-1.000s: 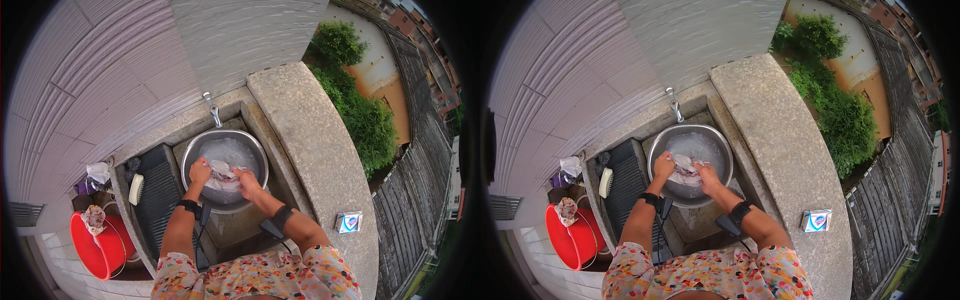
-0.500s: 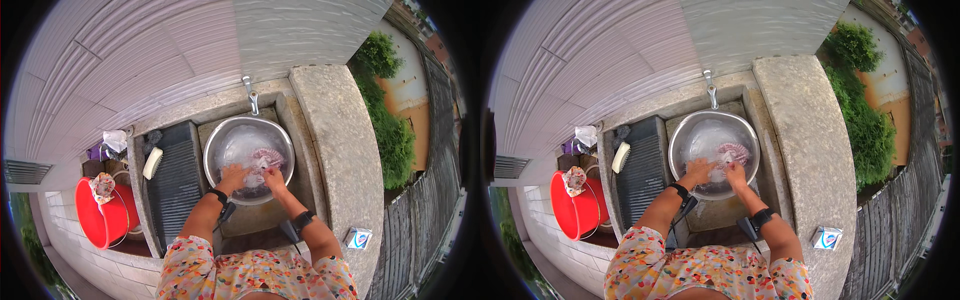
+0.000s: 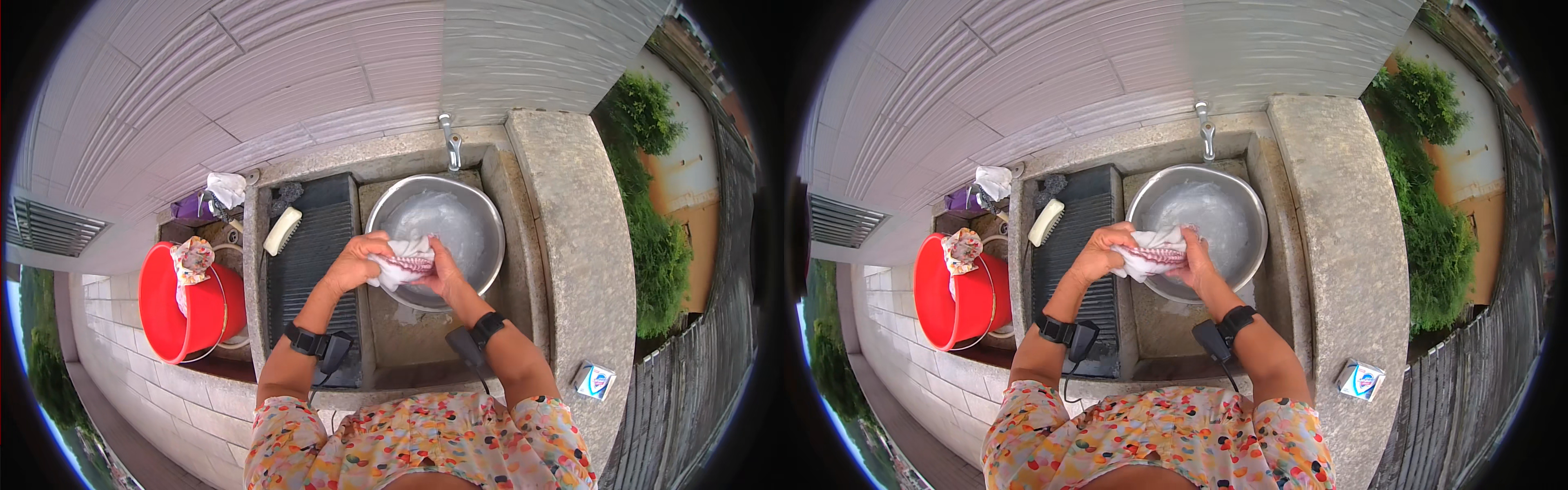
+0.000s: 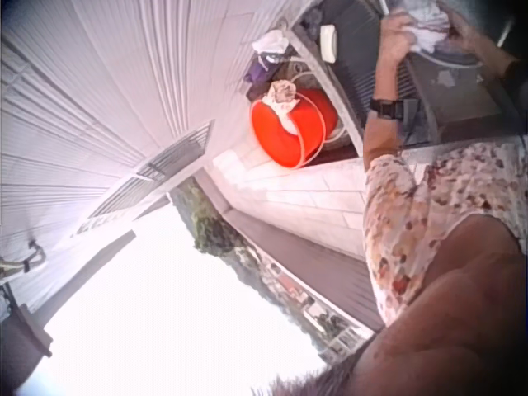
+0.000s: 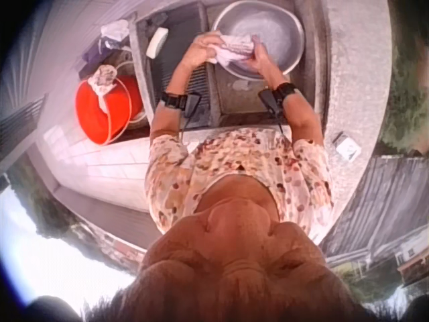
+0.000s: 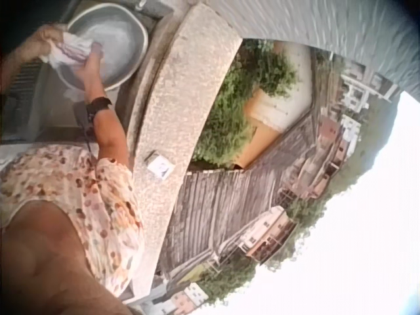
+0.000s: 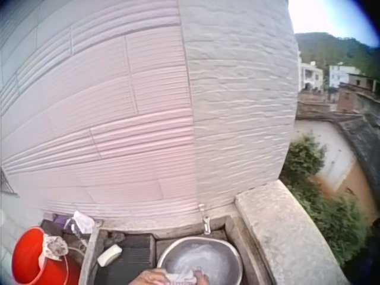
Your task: Hand washing a patterned cloth at an outdoor stone sink.
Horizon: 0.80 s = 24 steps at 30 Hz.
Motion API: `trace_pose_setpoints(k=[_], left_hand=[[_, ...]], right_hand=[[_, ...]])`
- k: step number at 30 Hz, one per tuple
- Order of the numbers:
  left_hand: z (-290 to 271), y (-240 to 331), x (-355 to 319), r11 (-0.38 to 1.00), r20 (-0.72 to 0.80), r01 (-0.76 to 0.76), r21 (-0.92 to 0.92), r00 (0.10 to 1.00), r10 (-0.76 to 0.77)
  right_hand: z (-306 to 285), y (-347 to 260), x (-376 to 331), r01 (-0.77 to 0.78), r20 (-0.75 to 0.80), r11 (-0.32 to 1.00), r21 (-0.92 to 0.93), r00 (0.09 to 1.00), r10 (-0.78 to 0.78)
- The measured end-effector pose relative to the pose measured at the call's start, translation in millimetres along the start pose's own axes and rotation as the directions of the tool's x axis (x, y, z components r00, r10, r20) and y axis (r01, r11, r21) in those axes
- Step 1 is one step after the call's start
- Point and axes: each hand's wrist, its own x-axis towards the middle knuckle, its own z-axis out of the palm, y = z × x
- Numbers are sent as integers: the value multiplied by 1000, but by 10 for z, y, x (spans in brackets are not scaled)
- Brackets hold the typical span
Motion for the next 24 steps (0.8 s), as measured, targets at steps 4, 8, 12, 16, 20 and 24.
trace_pose_setpoints(k=[4, 8, 12, 16, 20, 24], left_hand=[[-232, 228, -527, 970, -189, -210, -125, 964, 185], [-489, 8, -940, 892, -386, -385, -236, 880, 278], [-733, -333, -1270, 988, -465, -155, 8, 874, 141], [-911, -840, -1379, 622, -380, 376, 687, 915, -134], [-1117, -738, -1209, 938, -692, 295, 181, 716, -92], [-810, -973, -914, 779, -729, 494, 387, 681, -70]], right_hand=[[481, 341, -107, -84, 563, 989, 121, 826, 1], [986, 609, -387, -258, 730, 966, 5, 661, 173], [1235, 947, -208, 557, 468, 534, -636, 829, -307], [880, 790, 354, 463, 261, 321, -826, 819, -511], [1074, 833, 33, 369, 116, 420, -829, 848, -517], [1292, 1242, -31, 375, 211, 259, -890, 843, -494]])
